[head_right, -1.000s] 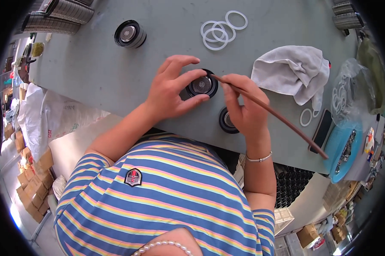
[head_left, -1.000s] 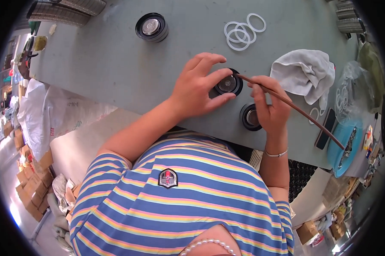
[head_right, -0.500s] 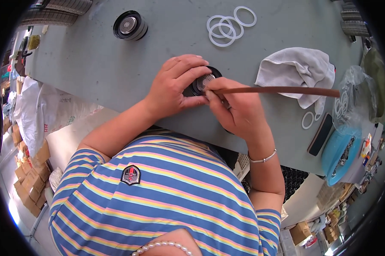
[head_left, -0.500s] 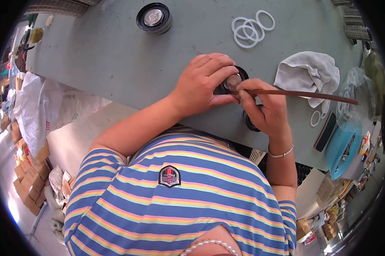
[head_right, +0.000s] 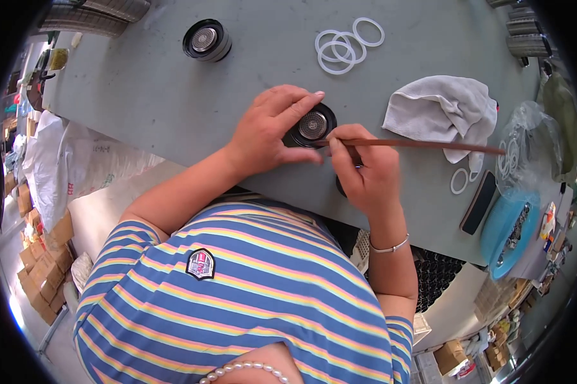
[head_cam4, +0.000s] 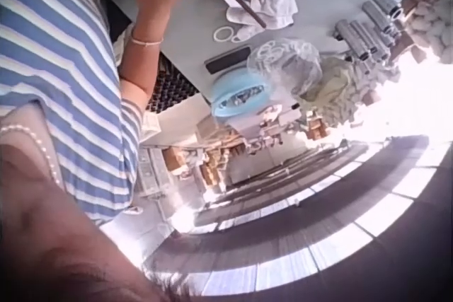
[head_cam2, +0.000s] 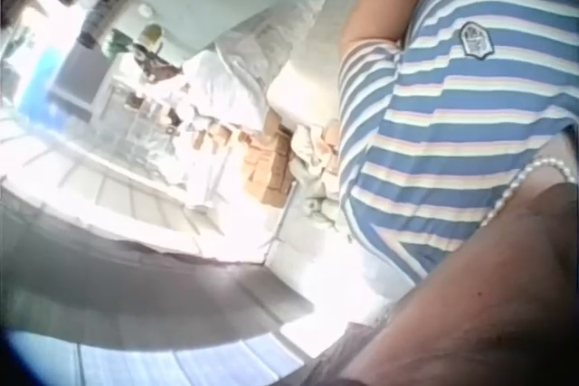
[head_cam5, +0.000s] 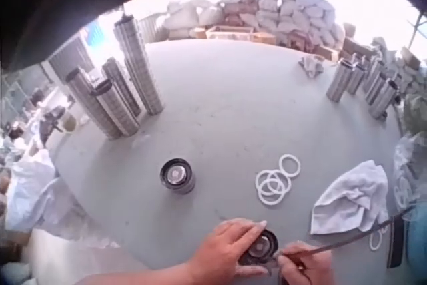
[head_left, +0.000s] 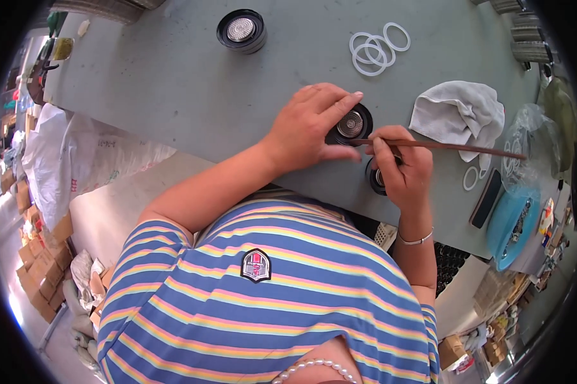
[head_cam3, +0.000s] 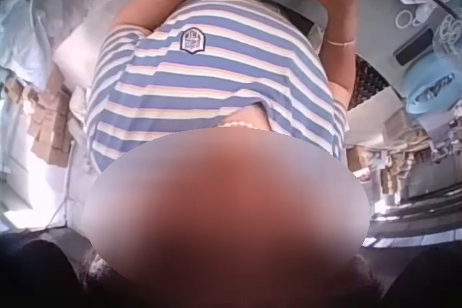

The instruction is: Assembling metal filter components by inserting mesh and rings into cylindrical housings.

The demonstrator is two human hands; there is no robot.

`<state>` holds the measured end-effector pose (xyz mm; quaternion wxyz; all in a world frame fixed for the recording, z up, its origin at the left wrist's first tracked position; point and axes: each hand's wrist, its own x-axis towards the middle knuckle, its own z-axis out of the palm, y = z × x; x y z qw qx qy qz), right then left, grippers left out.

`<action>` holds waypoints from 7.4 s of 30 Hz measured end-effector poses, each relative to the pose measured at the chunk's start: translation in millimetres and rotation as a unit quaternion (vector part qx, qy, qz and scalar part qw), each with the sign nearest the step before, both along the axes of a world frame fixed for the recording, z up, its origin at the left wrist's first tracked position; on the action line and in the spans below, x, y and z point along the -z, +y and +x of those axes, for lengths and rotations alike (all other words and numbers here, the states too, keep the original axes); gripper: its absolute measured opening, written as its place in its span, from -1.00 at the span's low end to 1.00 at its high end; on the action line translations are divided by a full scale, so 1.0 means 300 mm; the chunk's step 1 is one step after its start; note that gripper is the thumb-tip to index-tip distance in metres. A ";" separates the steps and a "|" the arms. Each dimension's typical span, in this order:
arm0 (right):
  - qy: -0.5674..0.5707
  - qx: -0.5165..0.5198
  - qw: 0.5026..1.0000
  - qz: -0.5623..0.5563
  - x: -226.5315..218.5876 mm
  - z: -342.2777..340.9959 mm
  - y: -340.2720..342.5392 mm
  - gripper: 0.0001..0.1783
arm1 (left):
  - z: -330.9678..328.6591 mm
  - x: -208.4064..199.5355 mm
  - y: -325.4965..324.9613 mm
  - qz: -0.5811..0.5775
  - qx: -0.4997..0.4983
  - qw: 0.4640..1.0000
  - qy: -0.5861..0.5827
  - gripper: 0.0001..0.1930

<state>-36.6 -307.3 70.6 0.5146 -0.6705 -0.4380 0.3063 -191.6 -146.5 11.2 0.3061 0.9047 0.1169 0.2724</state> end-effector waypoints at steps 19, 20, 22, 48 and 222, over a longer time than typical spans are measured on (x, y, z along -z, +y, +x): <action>0.055 0.180 0.982 0.020 0.139 -0.065 -0.117 -0.70 | -0.078 -0.081 0.413 0.036 -0.245 0.968 -0.029 -0.20; 0.059 0.167 0.983 0.053 0.142 -0.046 -0.117 -0.67 | -0.066 -0.087 0.403 -0.009 -0.250 0.968 -0.021 -0.15; 0.055 0.160 0.981 0.098 0.121 -0.009 -0.138 -0.60 | -0.058 -0.107 0.361 0.058 -0.232 0.970 -0.054 -0.20; -0.249 0.010 0.966 0.064 -0.084 -0.022 -0.191 -0.93 | -0.117 -0.047 -0.102 -0.011 0.103 0.995 0.015 -0.40; -0.349 0.308 0.799 -0.382 0.132 1.282 -1.477 -0.20 | 0.166 -0.109 -0.108 -0.083 0.110 0.946 -0.295 -0.13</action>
